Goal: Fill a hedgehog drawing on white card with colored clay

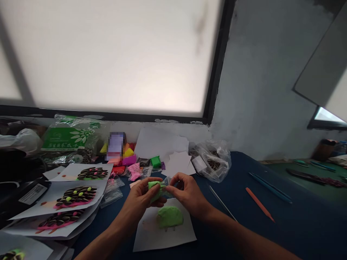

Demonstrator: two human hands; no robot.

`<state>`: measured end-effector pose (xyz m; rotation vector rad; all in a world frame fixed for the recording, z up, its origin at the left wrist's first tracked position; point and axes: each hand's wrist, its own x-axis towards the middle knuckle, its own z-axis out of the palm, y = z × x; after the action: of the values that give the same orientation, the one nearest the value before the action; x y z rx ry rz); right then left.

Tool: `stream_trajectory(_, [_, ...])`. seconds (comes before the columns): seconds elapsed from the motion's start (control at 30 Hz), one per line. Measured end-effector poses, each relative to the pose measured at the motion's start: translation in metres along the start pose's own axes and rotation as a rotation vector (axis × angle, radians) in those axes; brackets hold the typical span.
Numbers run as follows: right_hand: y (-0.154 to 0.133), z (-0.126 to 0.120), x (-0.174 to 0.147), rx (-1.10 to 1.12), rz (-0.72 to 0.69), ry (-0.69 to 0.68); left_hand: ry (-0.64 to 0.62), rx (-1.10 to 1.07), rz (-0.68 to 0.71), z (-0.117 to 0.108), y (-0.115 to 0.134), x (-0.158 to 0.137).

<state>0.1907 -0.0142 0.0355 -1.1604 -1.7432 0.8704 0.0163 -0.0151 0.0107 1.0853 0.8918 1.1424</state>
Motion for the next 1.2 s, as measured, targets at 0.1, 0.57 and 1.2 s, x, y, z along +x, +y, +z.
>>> stream_trajectory(0.1, [0.003,0.000,0.001,0.009,-0.016,0.014,0.019,0.012,0.004,-0.001,-0.001,0.001])
stream_trajectory(0.57, [0.003,-0.003,0.001,0.210,-0.032,-0.097,0.061,-0.031,-0.013,-0.006,0.016,0.003])
stream_trajectory(1.2, [-0.003,-0.009,0.002,0.262,0.065,-0.207,0.007,0.055,-0.028,0.000,0.011,-0.005])
